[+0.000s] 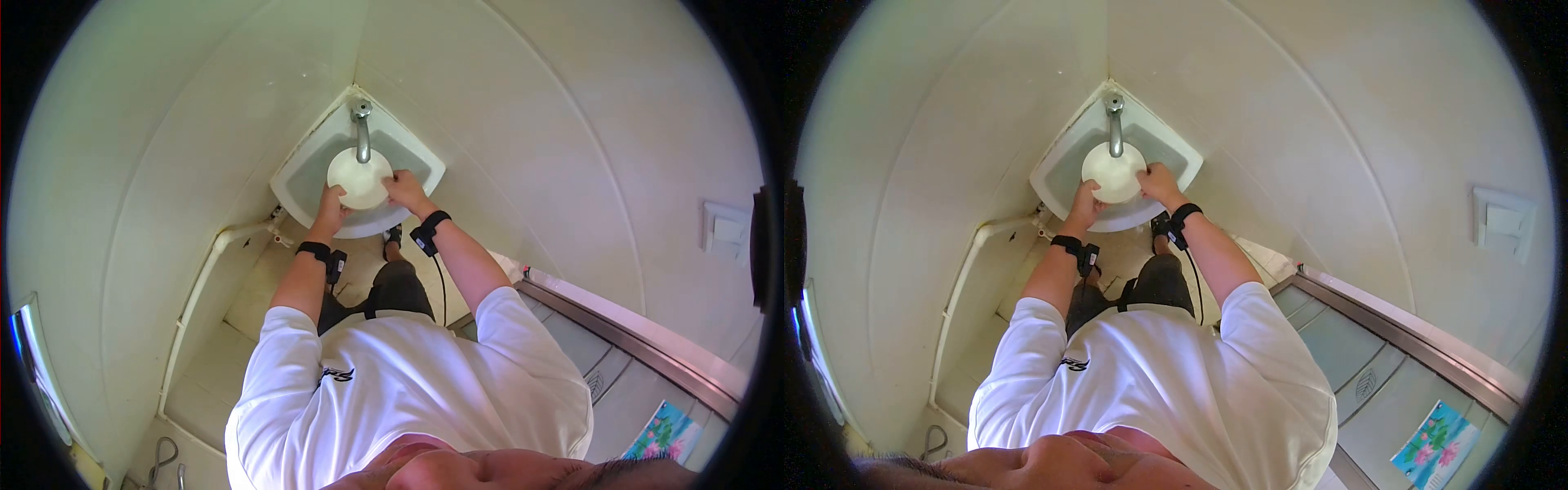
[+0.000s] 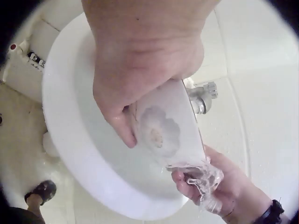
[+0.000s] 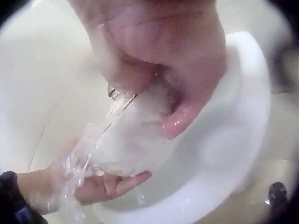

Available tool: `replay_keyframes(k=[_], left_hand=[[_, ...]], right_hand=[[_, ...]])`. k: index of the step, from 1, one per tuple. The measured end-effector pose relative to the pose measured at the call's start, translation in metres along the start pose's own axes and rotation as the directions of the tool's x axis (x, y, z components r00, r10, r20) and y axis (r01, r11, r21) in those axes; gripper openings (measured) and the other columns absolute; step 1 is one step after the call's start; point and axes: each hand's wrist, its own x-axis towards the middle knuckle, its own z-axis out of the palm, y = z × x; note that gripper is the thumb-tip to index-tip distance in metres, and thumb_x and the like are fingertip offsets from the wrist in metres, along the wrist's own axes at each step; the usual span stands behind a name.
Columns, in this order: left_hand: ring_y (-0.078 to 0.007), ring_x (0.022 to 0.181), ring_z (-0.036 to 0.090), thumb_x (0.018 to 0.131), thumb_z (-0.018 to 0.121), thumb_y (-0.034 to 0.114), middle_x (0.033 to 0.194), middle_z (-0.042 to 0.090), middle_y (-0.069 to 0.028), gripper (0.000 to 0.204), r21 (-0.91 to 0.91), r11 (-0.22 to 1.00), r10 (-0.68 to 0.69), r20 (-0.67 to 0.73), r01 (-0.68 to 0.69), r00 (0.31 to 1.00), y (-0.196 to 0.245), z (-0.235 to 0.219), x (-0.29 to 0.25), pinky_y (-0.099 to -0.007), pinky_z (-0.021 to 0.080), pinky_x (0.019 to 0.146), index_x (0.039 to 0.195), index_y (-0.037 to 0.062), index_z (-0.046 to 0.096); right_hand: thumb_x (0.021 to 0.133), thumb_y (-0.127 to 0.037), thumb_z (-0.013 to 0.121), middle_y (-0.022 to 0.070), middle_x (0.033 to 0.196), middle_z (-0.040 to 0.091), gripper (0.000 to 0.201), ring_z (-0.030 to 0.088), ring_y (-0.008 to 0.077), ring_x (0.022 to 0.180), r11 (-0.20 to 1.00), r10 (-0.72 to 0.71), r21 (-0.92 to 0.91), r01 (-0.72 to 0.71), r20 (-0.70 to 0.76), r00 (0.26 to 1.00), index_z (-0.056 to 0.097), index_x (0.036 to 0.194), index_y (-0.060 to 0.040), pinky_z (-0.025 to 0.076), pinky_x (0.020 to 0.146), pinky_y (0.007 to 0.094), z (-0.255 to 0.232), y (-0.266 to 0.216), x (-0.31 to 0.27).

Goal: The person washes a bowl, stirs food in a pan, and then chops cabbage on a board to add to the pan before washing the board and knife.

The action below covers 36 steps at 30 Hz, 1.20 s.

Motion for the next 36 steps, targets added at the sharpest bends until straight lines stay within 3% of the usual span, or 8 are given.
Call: replay_keyframes(k=[11,16,23,26,32,33,34,36], left_hand=[[-0.0370,0.108,0.057,0.073,0.047,0.019,0.125,0.050,-0.0171,0.068,0.049,0.993,-0.102,-0.052,0.105,0.993,0.016,0.011,-0.014,-0.0528,0.055,0.078,0.138,0.0108,0.033],[-0.0379,0.107,0.057,0.073,0.047,0.018,0.126,0.049,-0.0183,0.069,0.194,0.976,-0.090,-0.055,0.099,0.994,0.018,0.019,-0.017,-0.0524,0.055,0.077,0.140,0.0107,0.032],[-0.0389,0.112,0.053,0.073,0.048,0.019,0.130,0.047,-0.0181,0.070,0.199,0.975,-0.105,0.019,0.099,0.994,0.005,0.027,-0.010,-0.0549,0.054,0.079,0.141,0.0120,0.032],[-0.0397,0.114,0.052,0.073,0.049,0.020,0.131,0.045,-0.0181,0.070,0.204,0.970,-0.131,-0.012,0.131,0.991,0.000,0.030,-0.007,-0.0567,0.052,0.080,0.141,0.0121,0.032],[-0.0401,0.116,0.049,0.073,0.050,0.022,0.133,0.044,-0.0189,0.072,0.153,0.980,-0.129,0.007,0.127,0.992,0.005,0.027,-0.007,-0.0581,0.050,0.083,0.142,0.0121,0.030],[-0.0402,0.117,0.049,0.073,0.050,0.022,0.133,0.044,-0.0191,0.072,0.147,0.982,-0.117,-0.004,0.116,0.993,0.005,0.027,-0.006,-0.0584,0.050,0.083,0.142,0.0121,0.030],[-0.0402,0.118,0.048,0.073,0.050,0.022,0.133,0.043,-0.0193,0.072,0.141,0.984,-0.104,-0.016,0.105,0.994,0.005,0.027,-0.006,-0.0587,0.050,0.083,0.141,0.0122,0.030],[-0.0404,0.118,0.048,0.073,0.050,0.022,0.132,0.044,-0.0195,0.072,0.142,0.985,-0.092,-0.016,0.094,0.996,0.006,0.026,-0.007,-0.0585,0.050,0.083,0.141,0.0122,0.030]], right_hand=[[0.089,-0.001,0.052,0.0072,0.081,0.065,0.021,0.065,0.0153,0.073,0.889,-0.038,0.446,0.104,-0.154,0.987,0.063,0.107,0.0028,0.053,0.060,0.0287,-0.008,0.001,0.007],[0.092,-0.011,0.052,0.0249,0.096,0.066,0.018,0.067,0.0384,0.078,0.846,-0.467,-0.304,0.437,-0.029,0.884,0.063,0.094,0.0032,0.054,0.072,0.0455,0.029,-0.012,0.000],[0.092,-0.024,0.054,0.0246,0.086,0.066,0.029,0.065,0.0421,0.080,0.827,-0.178,-0.534,0.175,0.046,0.983,0.061,0.099,0.0031,0.051,0.074,0.0498,0.049,-0.015,0.022],[0.090,-0.023,0.055,0.0269,0.084,0.065,0.030,0.065,0.0413,0.082,0.910,-0.369,-0.253,0.328,-0.138,0.919,0.062,0.092,0.0055,0.050,0.074,0.0493,0.067,0.022,0.041],[0.090,-0.020,0.053,0.0279,0.091,0.065,0.029,0.063,0.0433,0.087,0.928,0.221,0.297,-0.225,0.048,0.974,0.063,0.084,0.0059,0.048,0.078,0.0488,0.060,0.010,0.049],[0.092,-0.020,0.051,0.0244,0.082,0.065,0.030,0.064,0.0389,0.079,0.920,-0.372,-0.181,0.348,-0.119,0.921,0.063,0.080,0.0044,0.048,0.072,0.0464,0.066,0.040,0.066],[0.093,-0.020,0.049,0.0209,0.074,0.065,0.031,0.064,0.0346,0.071,0.410,-0.839,-0.623,0.666,0.028,0.543,0.063,0.077,0.0030,0.048,0.067,0.0440,0.066,0.043,0.068],[0.095,-0.022,0.048,0.0157,0.071,0.064,0.034,0.063,0.0270,0.066,0.815,-0.524,-0.398,0.421,-0.194,0.830,0.062,0.075,0.0017,0.048,0.064,0.0393,0.067,0.023,0.058]])
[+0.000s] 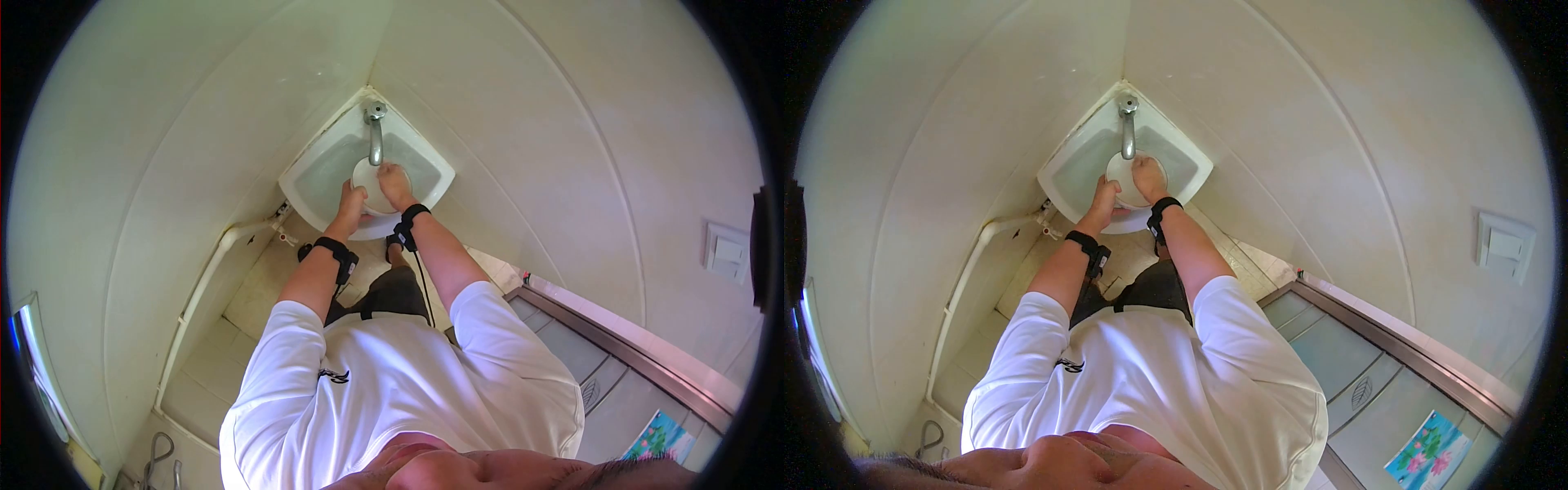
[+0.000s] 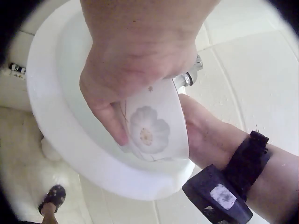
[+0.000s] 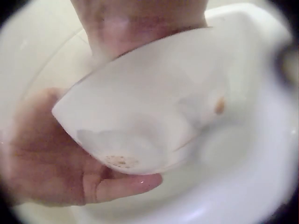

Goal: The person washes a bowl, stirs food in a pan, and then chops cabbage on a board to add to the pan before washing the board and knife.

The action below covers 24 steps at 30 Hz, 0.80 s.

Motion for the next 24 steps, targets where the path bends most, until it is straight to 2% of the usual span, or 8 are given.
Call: replay_keyframes(k=[1,4,7,11,13,16,20,24], left_hand=[[-0.0407,0.118,0.048,0.073,0.050,0.022,0.132,0.044,-0.0197,0.072,0.002,1.000,0.011,0.001,-0.011,1.000,0.000,0.000,-0.001,-0.0583,0.051,0.082,0.141,0.0122,0.030],[-0.0411,0.117,0.048,0.073,0.050,0.022,0.132,0.044,-0.0199,0.072,-0.051,0.999,0.013,0.046,-0.011,0.999,-0.002,-0.001,0.002,-0.0578,0.051,0.082,0.141,0.0119,0.030],[-0.0410,0.116,0.049,0.072,0.051,0.022,0.132,0.044,-0.0200,0.072,-0.044,0.999,-0.008,0.064,0.011,0.998,0.002,-0.001,0.001,-0.0575,0.051,0.081,0.141,0.0117,0.030],[-0.0408,0.115,0.050,0.072,0.051,0.022,0.131,0.044,-0.0200,0.072,-0.040,0.999,-0.011,0.009,0.012,1.000,0.003,0.002,-0.001,-0.0573,0.051,0.081,0.140,0.0116,0.031],[-0.0405,0.116,0.050,0.072,0.051,0.022,0.132,0.044,-0.0201,0.072,-0.061,0.998,-0.021,-0.016,0.020,1.000,-0.002,-0.001,-0.001,-0.0568,0.051,0.080,0.140,0.0118,0.031],[-0.0404,0.116,0.050,0.072,0.051,0.022,0.132,0.044,-0.0203,0.072,-0.076,0.997,-0.020,-0.005,0.020,1.000,-0.003,-0.007,-0.001,-0.0566,0.051,0.080,0.140,0.0124,0.031],[-0.0405,0.117,0.049,0.072,0.051,0.023,0.132,0.044,-0.0204,0.073,-0.042,0.999,-0.014,-0.063,0.012,0.998,-0.001,-0.010,-0.004,-0.0568,0.051,0.079,0.141,0.0116,0.030],[-0.0403,0.113,0.052,0.072,0.051,0.021,0.131,0.045,-0.0209,0.076,0.021,1.000,0.011,-0.110,-0.009,0.994,0.008,-0.015,-0.014,-0.0544,0.053,0.075,0.144,0.0105,0.027]], right_hand=[[0.096,-0.024,0.048,0.0105,0.067,0.062,0.036,0.061,0.0195,0.062,0.863,0.461,0.192,-0.468,0.084,0.884,0.062,0.074,0.0004,0.048,0.060,0.0346,-0.013,-0.018,0.002],[0.096,-0.029,0.052,0.0042,0.074,0.059,0.035,0.058,0.0143,0.064,0.641,0.534,0.356,-0.679,0.428,0.729,0.062,0.079,-0.0007,0.052,0.065,0.0304,-0.041,-0.028,0.006],[0.095,-0.026,0.057,0.0037,0.080,0.059,0.028,0.059,0.0161,0.069,0.384,0.458,0.620,-0.684,0.516,0.724,0.064,0.086,-0.0014,0.055,0.074,0.0318,-0.037,-0.021,0.003],[0.094,-0.017,0.058,0.0045,0.082,0.060,0.017,0.060,0.0163,0.074,0.301,0.492,0.677,-0.671,0.493,0.718,0.062,0.093,-0.0012,0.055,0.077,0.0327,-0.030,-0.018,0.003],[0.094,-0.009,0.055,0.0061,0.086,0.060,0.010,0.061,0.0158,0.077,-0.002,0.518,0.818,-0.575,0.493,0.699,0.060,0.098,-0.0008,0.056,0.075,0.0302,-0.023,-0.022,0.000],[0.094,-0.005,0.052,0.0073,0.089,0.060,0.010,0.060,0.0161,0.075,-0.146,0.529,0.817,-0.558,0.541,0.654,0.057,0.101,-0.0011,0.055,0.066,0.0281,-0.026,-0.036,0.002],[0.093,-0.005,0.051,0.0054,0.082,0.059,0.008,0.058,0.0159,0.066,-0.067,0.513,0.739,-0.671,0.602,0.612,0.058,0.096,-0.0030,0.050,0.054,0.0281,-0.015,-0.022,0.004],[0.094,-0.020,0.054,0.0025,0.064,0.053,0.022,0.051,0.0160,0.050,0.349,0.556,0.597,-0.722,0.489,0.672,0.058,0.079,-0.0044,0.040,0.047,0.0300,-0.043,-0.043,0.007]])
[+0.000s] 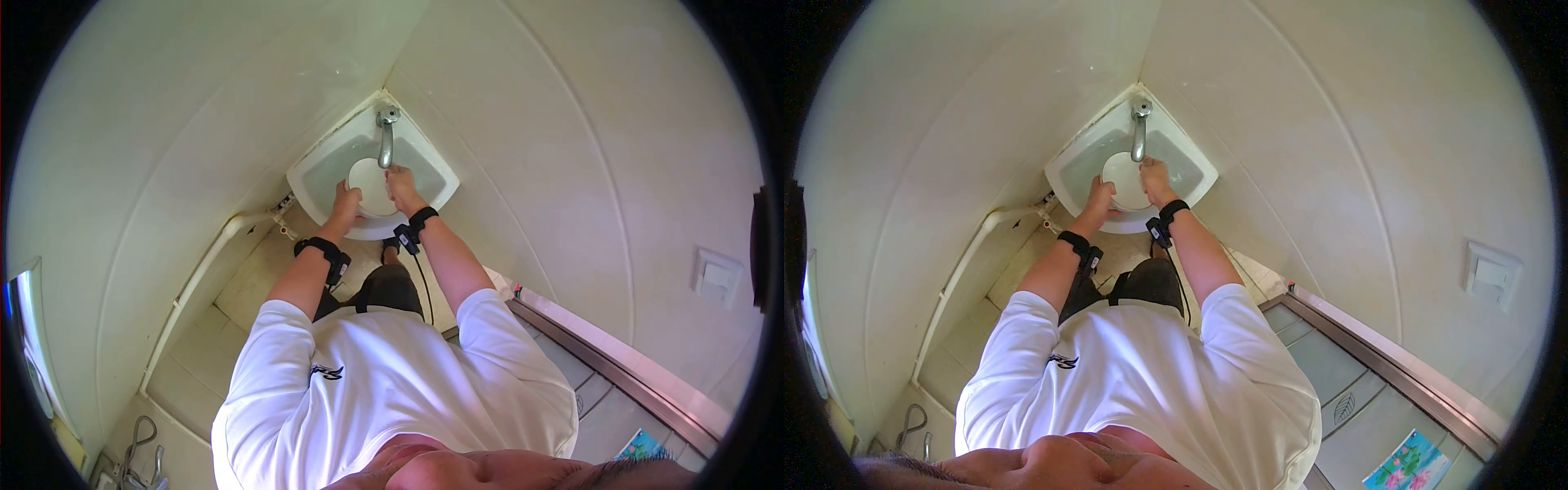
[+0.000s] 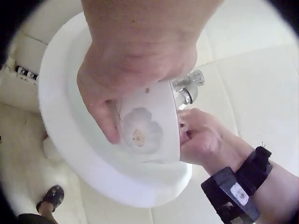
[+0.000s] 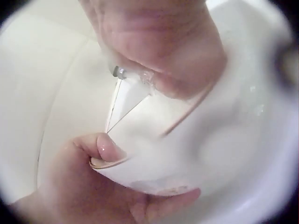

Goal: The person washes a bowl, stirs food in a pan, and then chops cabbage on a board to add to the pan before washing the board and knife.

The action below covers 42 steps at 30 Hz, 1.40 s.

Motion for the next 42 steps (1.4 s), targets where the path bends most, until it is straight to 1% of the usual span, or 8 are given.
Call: replay_keyframes(k=[8,10,13,19,25,29,37,42], left_hand=[[-0.0425,0.114,0.055,0.075,0.050,0.019,0.131,0.049,-0.0255,0.072,0.224,0.971,0.120,-0.148,-0.085,0.982,0.024,-0.027,-0.022,-0.0499,0.054,0.079,0.144,0.0104,0.032],[-0.0476,0.111,0.054,0.077,0.052,0.013,0.127,0.050,-0.0278,0.070,0.632,0.740,0.452,-0.214,-0.230,0.866,0.010,-0.043,0.000,-0.0489,0.051,0.086,0.144,0.0119,0.033],[-0.0488,0.113,0.051,0.078,0.055,0.006,0.125,0.049,-0.0280,0.071,0.830,0.528,0.620,-0.234,-0.178,0.749,0.057,-0.034,-0.069,-0.0491,0.048,0.090,0.145,0.0142,0.033],[-0.0439,0.120,0.046,0.073,0.061,-0.002,0.128,0.044,-0.0235,0.078,0.932,0.334,0.853,-0.236,-0.140,0.466,0.079,-0.015,-0.132,-0.0480,0.049,0.090,0.144,0.0196,0.037],[-0.0387,0.119,0.048,0.063,0.069,0.001,0.127,0.046,-0.0172,0.077,0.992,0.078,0.944,-0.042,-0.095,0.328,0.080,-0.007,-0.178,-0.0432,0.051,0.090,0.136,0.0209,0.051],[-0.0374,0.119,0.048,0.059,0.070,0.000,0.126,0.046,-0.0162,0.076,0.991,-0.094,0.938,0.121,-0.098,0.325,0.074,-0.020,-0.188,-0.0408,0.050,0.090,0.131,0.0200,0.056],[-0.0375,0.122,0.046,0.066,0.055,-0.008,0.131,0.046,-0.0186,0.077,0.816,0.303,0.946,-0.194,-0.492,0.260,0.065,-0.028,-0.163,-0.0412,0.037,0.106,0.140,0.0076,0.043],[-0.0232,0.113,0.050,0.072,0.039,-0.007,0.124,0.051,-0.0124,0.072,0.025,0.771,0.611,-0.306,-0.636,0.730,0.036,-0.017,-0.127,-0.0351,0.040,0.098,0.143,0.0034,0.035]], right_hand=[[0.092,-0.031,0.056,0.0172,0.069,0.061,0.033,0.059,0.0301,0.057,0.655,-0.544,-0.661,0.366,-0.076,0.836,0.062,0.081,0.0000,0.047,0.059,0.0431,-0.041,-0.044,0.021],[0.087,-0.019,0.060,0.0247,0.096,0.066,0.017,0.066,0.0393,0.076,0.207,-0.887,-0.765,0.610,0.116,0.446,0.065,0.089,-0.0021,0.052,0.067,0.0458,-0.033,-0.099,-0.008],[0.084,-0.011,0.061,0.0181,0.109,0.066,0.011,0.069,0.0347,0.080,-0.242,-0.788,-0.751,0.614,0.521,0.328,0.067,0.091,-0.0055,0.055,0.069,0.0431,-0.019,-0.141,0.006],[0.085,-0.010,0.060,0.0112,0.091,0.072,0.012,0.071,0.0263,0.083,-0.554,-0.405,-0.706,0.442,0.692,0.598,0.072,0.088,-0.0087,0.056,0.067,0.0369,0.003,-0.156,0.039],[0.088,-0.028,0.056,0.0161,0.086,0.070,0.027,0.068,0.0320,0.083,-0.146,-0.358,-0.902,0.407,0.432,0.828,0.071,0.087,-0.0047,0.053,0.072,0.0419,0.018,-0.166,0.059],[0.089,-0.033,0.058,0.0183,0.086,0.069,0.032,0.067,0.0345,0.082,0.039,-0.462,-0.839,0.543,0.467,0.754,0.070,0.088,-0.0032,0.052,0.073,0.0435,0.003,-0.159,0.057],[0.086,-0.032,0.067,0.0176,0.086,0.069,0.029,0.067,0.0333,0.081,0.538,-0.660,-0.533,0.653,0.216,0.720,0.071,0.091,-0.0029,0.052,0.073,0.0396,-0.100,-0.036,-0.028],[0.084,-0.032,0.068,0.0177,0.087,0.070,0.030,0.068,0.0325,0.082,0.629,-0.461,-0.694,0.351,0.031,0.887,0.072,0.090,-0.0030,0.052,0.074,0.0395,-0.181,0.066,-0.109]])
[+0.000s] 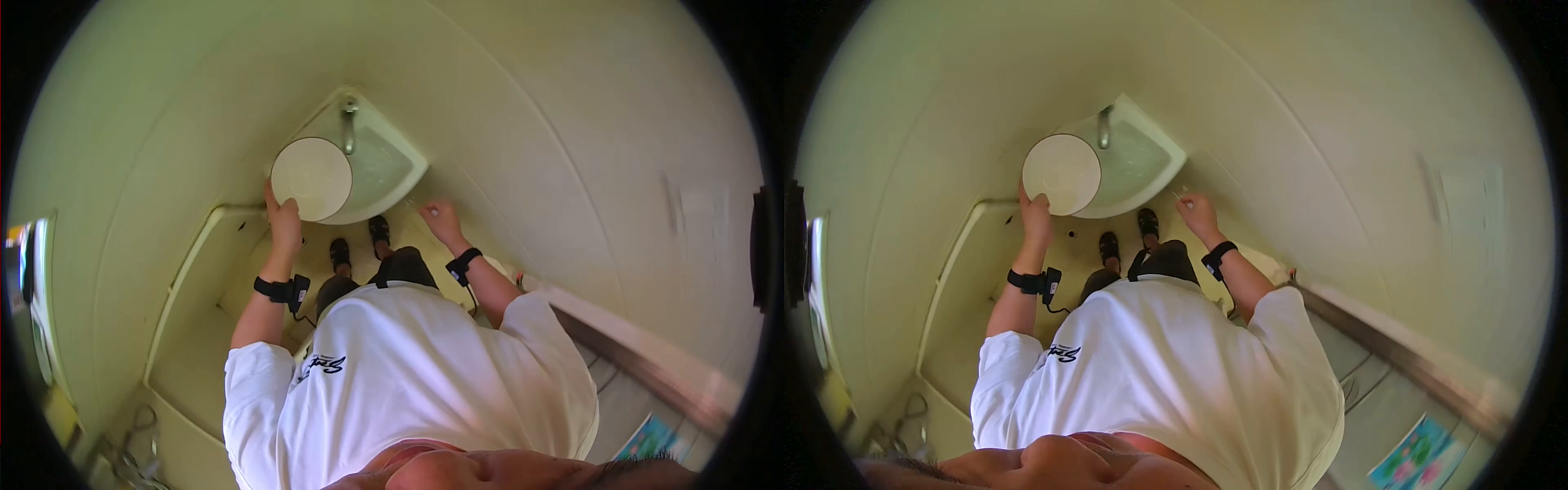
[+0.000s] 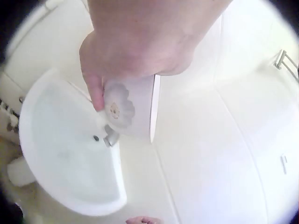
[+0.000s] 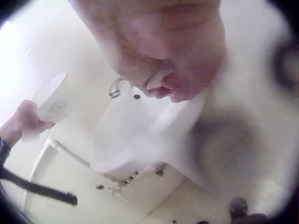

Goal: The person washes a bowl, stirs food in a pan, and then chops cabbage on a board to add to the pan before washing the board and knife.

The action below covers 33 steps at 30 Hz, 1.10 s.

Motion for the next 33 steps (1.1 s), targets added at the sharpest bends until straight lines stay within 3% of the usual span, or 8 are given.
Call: replay_keyframes(k=[5,15,18,20,25,27,29,33], left_hand=[[-0.0118,0.082,0.043,0.069,0.039,-0.005,0.106,0.051,-0.0043,0.072,-0.073,0.930,-0.313,0.350,0.359,0.883,0.020,0.047,-0.022,-0.0241,0.038,0.072,0.140,0.0048,0.039],[-0.0256,0.112,0.054,0.070,0.042,0.002,0.121,0.054,-0.0133,0.064,0.142,0.943,-0.262,0.873,0.300,0.412,0.044,0.150,-0.120,-0.0361,0.045,0.096,0.134,-0.0018,0.041],[-0.0241,0.118,0.047,0.068,0.041,0.002,0.128,0.051,-0.0128,0.074,0.227,0.946,-0.283,0.927,0.233,0.245,0.033,0.191,-0.180,-0.0318,0.037,0.102,0.141,-0.0004,0.036],[-0.0246,0.120,0.047,0.068,0.042,0.003,0.128,0.051,-0.0131,0.074,0.302,0.934,-0.333,0.929,0.191,0.162,0.019,0.216,-0.217,-0.0321,0.037,0.102,0.142,-0.0004,0.036],[-0.0274,0.116,0.054,0.071,0.044,0.004,0.129,0.051,-0.0143,0.074,0.433,0.899,-0.437,0.897,-0.066,-0.066,-0.021,0.280,-0.320,-0.0384,0.049,0.092,0.144,0.0030,0.034],[-0.0282,0.114,0.055,0.072,0.045,0.005,0.129,0.051,-0.0146,0.074,0.493,0.860,-0.507,0.855,-0.129,-0.109,-0.035,0.306,-0.364,-0.0418,0.052,0.085,0.145,0.0058,0.032],[-0.0290,0.112,0.057,0.072,0.046,0.005,0.130,0.050,-0.0150,0.075,0.559,0.805,-0.587,0.798,-0.197,-0.134,-0.058,0.326,-0.402,-0.0451,0.055,0.079,0.146,0.0086,0.031],[-0.0321,0.109,0.058,0.074,0.048,0.007,0.131,0.048,-0.0157,0.077,0.699,0.696,-0.711,0.703,-0.162,-0.022,-0.087,0.372,-0.469,-0.0493,0.056,0.073,0.147,0.0147,0.025]], right_hand=[[0.082,-0.034,0.069,0.0187,0.088,0.069,0.031,0.068,0.0325,0.083,0.964,0.265,0.049,-0.261,-0.135,0.955,0.072,0.090,-0.0038,0.053,0.076,0.0386,-0.022,0.016,-0.121],[0.083,-0.016,0.065,0.0143,0.081,0.067,0.025,0.066,0.0245,0.071,0.864,0.501,0.293,-0.409,-0.568,0.653,0.066,0.104,-0.0035,0.053,0.070,0.0364,0.020,0.074,-0.329],[0.084,-0.010,0.062,0.0137,0.083,0.066,0.024,0.065,0.0202,0.063,0.678,0.727,0.543,-0.496,-0.396,0.561,0.064,0.106,-0.0028,0.053,0.060,0.0341,0.029,0.107,-0.381],[0.085,-0.009,0.060,0.0117,0.081,0.065,0.023,0.063,0.0181,0.057,0.346,0.887,0.865,-0.363,-0.176,0.427,0.062,0.107,-0.0018,0.053,0.052,0.0311,0.035,0.122,-0.405],[0.086,-0.008,0.056,0.0132,0.081,0.066,0.026,0.064,0.0202,0.059,0.122,0.943,0.929,-0.349,0.000,0.331,0.060,0.111,0.0004,0.053,0.051,0.0319,0.053,0.211,-0.442],[0.085,-0.007,0.055,0.0147,0.081,0.066,0.028,0.064,0.0208,0.059,0.038,0.950,0.932,-0.359,0.078,0.303,0.059,0.112,0.0015,0.053,0.050,0.0324,0.039,0.254,-0.448],[0.083,-0.002,0.051,0.0190,0.084,0.067,0.030,0.065,0.0229,0.060,0.130,0.938,0.718,-0.684,0.134,0.319,0.061,0.111,0.0032,0.053,0.051,0.0333,0.025,0.285,-0.450],[0.080,-0.010,0.055,0.0220,0.094,0.069,0.033,0.070,0.0298,0.074,0.243,0.941,0.513,-0.823,0.080,0.328,0.064,0.109,0.0022,0.056,0.069,0.0383,-0.044,0.308,-0.442]])
